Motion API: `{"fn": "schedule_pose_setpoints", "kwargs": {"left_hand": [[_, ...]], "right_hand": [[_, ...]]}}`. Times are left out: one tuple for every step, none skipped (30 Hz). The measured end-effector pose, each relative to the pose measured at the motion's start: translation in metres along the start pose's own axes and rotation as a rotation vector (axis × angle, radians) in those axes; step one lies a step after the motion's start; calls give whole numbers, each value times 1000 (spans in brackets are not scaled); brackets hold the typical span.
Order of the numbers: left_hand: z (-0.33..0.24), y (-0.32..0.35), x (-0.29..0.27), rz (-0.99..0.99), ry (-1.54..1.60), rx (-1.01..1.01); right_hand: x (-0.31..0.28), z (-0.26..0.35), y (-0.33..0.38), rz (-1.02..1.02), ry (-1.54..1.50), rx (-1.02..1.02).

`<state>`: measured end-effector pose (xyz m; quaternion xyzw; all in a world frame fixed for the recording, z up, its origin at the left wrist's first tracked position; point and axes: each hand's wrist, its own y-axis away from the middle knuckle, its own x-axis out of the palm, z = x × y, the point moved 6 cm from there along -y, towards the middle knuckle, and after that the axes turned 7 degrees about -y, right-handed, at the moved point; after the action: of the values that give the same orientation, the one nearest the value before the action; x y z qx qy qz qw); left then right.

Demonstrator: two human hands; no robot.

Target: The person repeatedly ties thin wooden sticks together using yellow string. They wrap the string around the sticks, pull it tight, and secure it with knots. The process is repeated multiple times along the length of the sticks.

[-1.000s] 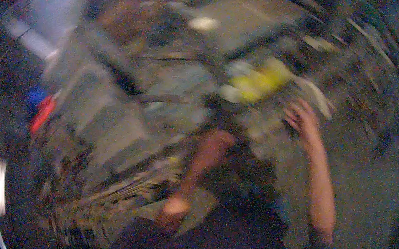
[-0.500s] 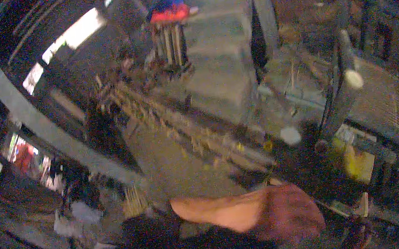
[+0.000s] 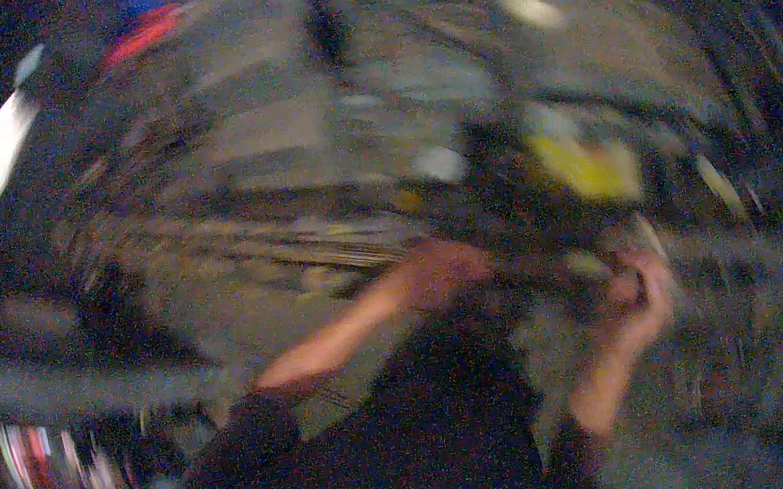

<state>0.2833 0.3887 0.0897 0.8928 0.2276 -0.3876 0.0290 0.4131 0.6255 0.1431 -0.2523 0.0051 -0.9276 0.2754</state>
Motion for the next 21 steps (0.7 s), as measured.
{"fn": "schedule_pose_setpoints", "kwargs": {"left_hand": [[0, -5, -4, 34, -23, -131], [26, -5, 10, 10, 25, -95], [21, -11, 3, 145, 77, -338], [26, -12, 5, 121, 33, -269], [32, -16, 9, 74, -15, -205], [38, -17, 14, 64, -42, -203], [44, -15, 14, 45, -84, -213], [48, -14, 10, 17, -120, -221], [41, -22, 8, -15, -148, -212], [32, -27, 6, -50, -176, -222], [27, -23, 6, -76, -203, -243], [26, -17, 8, -35, -242, -261], [29, -18, 6, -12, -283, -273], [33, -19, 6, 0, -319, -291], [42, -14, 11, -7, -254, -264], [51, -13, 13, -10, -197, -231], [56, -17, 15, -6, -141, -195], [53, -24, 19, 83, -137, -195], [52, -29, 24, 24, -208, -97], [51, -33, 32, -45, -273, 0], [47, -35, 40, -109, -329, 87]], "right_hand": [[-6, -23, 2, -133, -377, 391], [33, -22, 8, 185, -1070, 525], [33, -9, 20, -31, -218, 172], [36, -17, 15, 196, -125, 90], [36, -23, 13, 415, -41, -26], [33, -30, 14, 612, 8, -149], [38, -47, 12, 566, -129, 58], [42, -64, 12, 484, -268, 259], [41, -96, 23, 311, -23, 244], [37, -123, 31, 140, 214, 244], [41, -139, 42, 167, 195, 277], [44, -151, 57, 180, 176, 315], [45, -157, 60, 204, 155, 341], [37, -145, 48, 130, -40, 366], [19, -121, 32, 49, -226, 399], [-5, -103, 23, -42, -419, 421], [-34, -101, 28, -13, -237, 427], [-67, -108, 39, 16, -53, 434], [-102, -108, 55, 24, 89, 414], [-140, -106, 74, 41, 237, 391], [-186, -112, 98, 45, 368, 439]]}}
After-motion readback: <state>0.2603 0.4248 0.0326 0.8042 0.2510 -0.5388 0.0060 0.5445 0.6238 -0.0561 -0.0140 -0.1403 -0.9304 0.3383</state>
